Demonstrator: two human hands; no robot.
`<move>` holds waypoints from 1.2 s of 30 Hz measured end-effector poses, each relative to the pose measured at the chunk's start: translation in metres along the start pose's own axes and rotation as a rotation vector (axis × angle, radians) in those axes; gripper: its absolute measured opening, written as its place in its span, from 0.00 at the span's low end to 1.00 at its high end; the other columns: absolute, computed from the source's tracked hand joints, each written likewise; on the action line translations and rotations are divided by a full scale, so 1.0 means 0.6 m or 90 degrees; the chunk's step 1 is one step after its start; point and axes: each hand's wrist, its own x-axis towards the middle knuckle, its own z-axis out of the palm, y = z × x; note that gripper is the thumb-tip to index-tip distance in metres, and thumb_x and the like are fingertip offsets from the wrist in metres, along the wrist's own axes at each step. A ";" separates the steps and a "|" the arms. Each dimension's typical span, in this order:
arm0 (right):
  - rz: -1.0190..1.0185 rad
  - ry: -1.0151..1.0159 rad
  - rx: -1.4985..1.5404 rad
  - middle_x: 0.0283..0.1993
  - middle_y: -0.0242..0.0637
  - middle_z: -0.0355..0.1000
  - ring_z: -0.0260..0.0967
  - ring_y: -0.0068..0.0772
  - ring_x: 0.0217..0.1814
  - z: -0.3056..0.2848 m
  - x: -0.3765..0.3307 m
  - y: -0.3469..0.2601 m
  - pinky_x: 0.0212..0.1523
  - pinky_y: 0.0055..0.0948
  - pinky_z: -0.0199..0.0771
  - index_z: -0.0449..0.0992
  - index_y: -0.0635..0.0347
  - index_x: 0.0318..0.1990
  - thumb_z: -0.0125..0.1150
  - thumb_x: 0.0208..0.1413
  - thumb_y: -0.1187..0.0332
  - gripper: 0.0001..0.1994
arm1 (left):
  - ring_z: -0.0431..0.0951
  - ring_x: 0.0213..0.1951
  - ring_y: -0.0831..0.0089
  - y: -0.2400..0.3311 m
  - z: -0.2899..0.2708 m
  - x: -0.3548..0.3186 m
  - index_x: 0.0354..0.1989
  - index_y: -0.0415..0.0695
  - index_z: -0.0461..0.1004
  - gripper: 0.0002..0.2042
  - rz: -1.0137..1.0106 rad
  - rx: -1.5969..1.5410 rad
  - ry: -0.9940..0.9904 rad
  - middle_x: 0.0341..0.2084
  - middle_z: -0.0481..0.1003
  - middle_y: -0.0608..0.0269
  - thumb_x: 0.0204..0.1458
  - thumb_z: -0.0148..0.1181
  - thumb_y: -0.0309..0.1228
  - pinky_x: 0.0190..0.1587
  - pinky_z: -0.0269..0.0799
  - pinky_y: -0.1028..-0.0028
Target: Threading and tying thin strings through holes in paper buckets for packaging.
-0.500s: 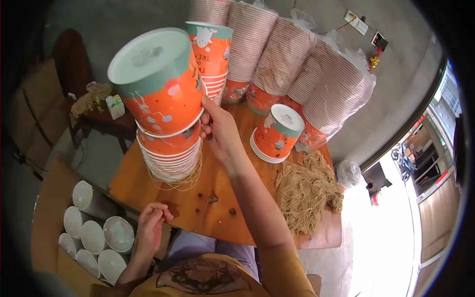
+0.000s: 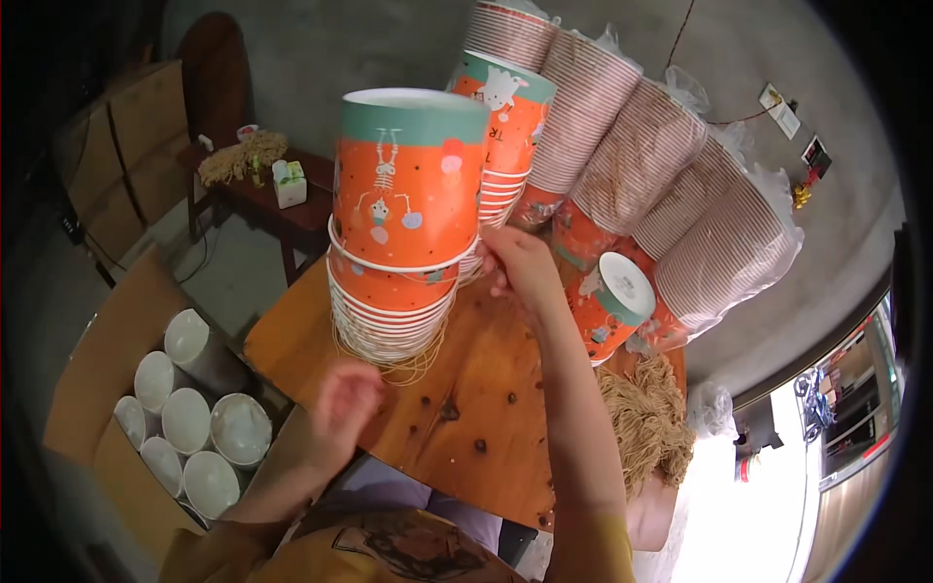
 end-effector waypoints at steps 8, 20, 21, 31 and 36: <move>-0.098 0.078 -0.225 0.36 0.35 0.74 0.72 0.27 0.37 -0.084 -0.069 0.150 0.36 0.27 0.74 0.76 0.59 0.44 0.57 0.60 0.62 0.11 | 0.58 0.62 0.57 0.037 -0.025 0.133 0.57 0.41 0.67 0.20 0.367 0.523 0.233 0.59 0.57 0.52 0.54 0.52 0.27 0.64 0.51 0.61; -0.302 0.408 -0.685 0.41 0.39 0.71 0.64 0.48 0.49 -0.316 -0.133 0.087 0.51 0.45 0.64 0.72 0.58 0.42 0.66 0.47 0.69 0.14 | 0.71 0.47 0.76 -0.126 0.226 0.137 0.53 0.40 0.67 0.17 -0.383 -0.167 -0.210 0.44 0.70 0.62 0.60 0.55 0.36 0.50 0.68 0.74; -0.307 0.425 -0.640 0.39 0.37 0.72 0.70 0.41 0.43 -0.294 -0.135 0.075 0.48 0.40 0.68 0.72 0.60 0.41 0.63 0.50 0.71 0.11 | 0.70 0.50 0.74 -0.157 0.229 0.154 0.57 0.41 0.65 0.20 -0.372 -0.177 -0.197 0.49 0.70 0.63 0.61 0.52 0.38 0.53 0.68 0.71; -0.231 0.321 0.027 0.39 0.31 0.73 0.72 0.23 0.38 -0.305 -0.229 0.089 0.46 0.23 0.71 0.68 0.60 0.42 0.54 0.61 0.74 0.04 | 0.72 0.49 0.80 -0.067 0.295 0.197 0.56 0.42 0.68 0.17 -0.190 -0.241 -0.241 0.49 0.73 0.67 0.62 0.53 0.35 0.54 0.66 0.73; -0.251 0.378 0.087 0.39 0.28 0.72 0.70 0.20 0.41 -0.319 -0.230 0.125 0.45 0.25 0.70 0.67 0.54 0.41 0.56 0.62 0.70 0.05 | 0.68 0.36 0.87 -0.049 0.286 0.225 0.42 0.41 0.74 0.10 -0.130 -0.195 -0.157 0.33 0.72 0.73 0.61 0.54 0.35 0.41 0.65 0.81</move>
